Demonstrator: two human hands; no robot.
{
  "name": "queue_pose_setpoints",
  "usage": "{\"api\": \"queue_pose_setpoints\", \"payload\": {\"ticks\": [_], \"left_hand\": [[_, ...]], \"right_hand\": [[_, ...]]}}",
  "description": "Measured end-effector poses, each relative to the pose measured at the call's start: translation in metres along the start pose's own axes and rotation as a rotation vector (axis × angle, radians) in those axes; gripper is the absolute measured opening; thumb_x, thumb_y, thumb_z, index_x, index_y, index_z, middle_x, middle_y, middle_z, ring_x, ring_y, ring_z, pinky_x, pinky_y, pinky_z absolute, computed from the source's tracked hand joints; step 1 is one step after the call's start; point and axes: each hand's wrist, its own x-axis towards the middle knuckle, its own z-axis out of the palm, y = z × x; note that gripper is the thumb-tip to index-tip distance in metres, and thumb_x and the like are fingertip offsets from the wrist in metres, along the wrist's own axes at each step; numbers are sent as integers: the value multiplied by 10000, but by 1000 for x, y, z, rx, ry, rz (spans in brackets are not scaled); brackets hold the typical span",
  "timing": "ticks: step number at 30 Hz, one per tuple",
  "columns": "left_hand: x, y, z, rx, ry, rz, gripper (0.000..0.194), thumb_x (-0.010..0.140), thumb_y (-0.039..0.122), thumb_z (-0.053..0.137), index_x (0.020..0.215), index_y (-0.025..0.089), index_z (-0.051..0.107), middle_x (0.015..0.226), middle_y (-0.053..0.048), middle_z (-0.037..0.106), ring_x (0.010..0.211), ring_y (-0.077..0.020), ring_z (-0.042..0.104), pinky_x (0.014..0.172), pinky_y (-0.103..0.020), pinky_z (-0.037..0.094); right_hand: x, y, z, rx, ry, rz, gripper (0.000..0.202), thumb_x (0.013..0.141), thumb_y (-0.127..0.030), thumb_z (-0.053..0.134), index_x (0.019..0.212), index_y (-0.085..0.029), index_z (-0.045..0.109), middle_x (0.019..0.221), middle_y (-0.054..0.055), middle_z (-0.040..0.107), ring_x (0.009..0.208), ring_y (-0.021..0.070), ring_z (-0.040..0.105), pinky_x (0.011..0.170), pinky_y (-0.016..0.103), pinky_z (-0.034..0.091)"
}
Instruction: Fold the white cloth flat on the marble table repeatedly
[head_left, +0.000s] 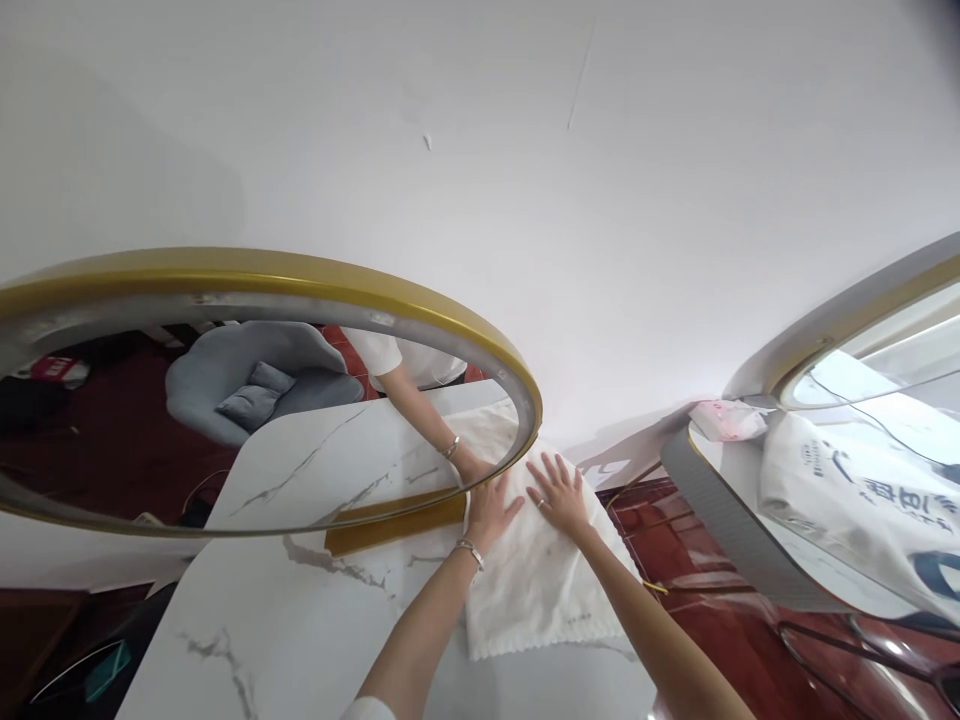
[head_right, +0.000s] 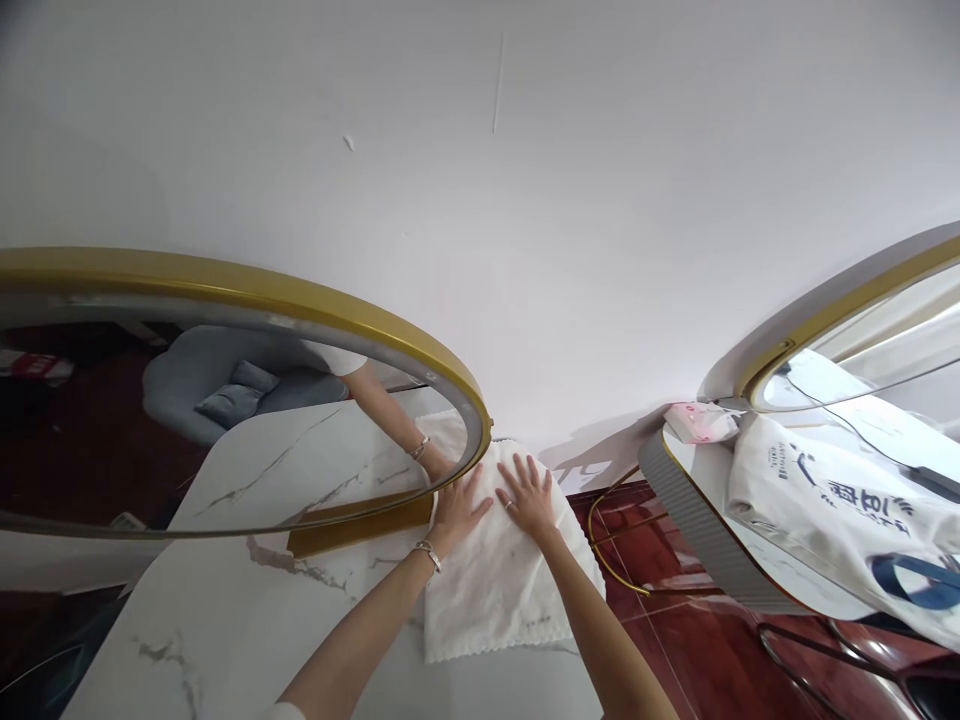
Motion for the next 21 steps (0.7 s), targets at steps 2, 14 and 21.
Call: {"api": "queue_pose_setpoints", "payload": {"ticks": [2,14,21], "left_hand": [[-9,3,3,16,48,10,645,880,549,442,1437,250,317,1397,-118,440,1276,-345,396,1043,-515,323],[-136,14,11,-13,116,346,475,940,285,380,1412,277,325,1557,-56,169,1430,-236,155,1155,-512,187],[-229,16,4,-70,-63,457,801,820,590,523,1480,305,170,1562,-71,133,1418,-346,157,1121,-623,121]], "right_hand": [[-6,0,-1,2,5,-2,493,936,-477,326,1424,-409,289,1536,2,251,1414,284,172,1066,594,209],[-106,-21,-4,11,95,18,519,932,-469,334,1439,-402,252,1531,0,262,1416,275,184,1102,560,140],[-159,-34,-7,38,172,95,496,930,-475,346,1410,-350,367,1486,38,358,1400,281,237,1106,554,176]]}}
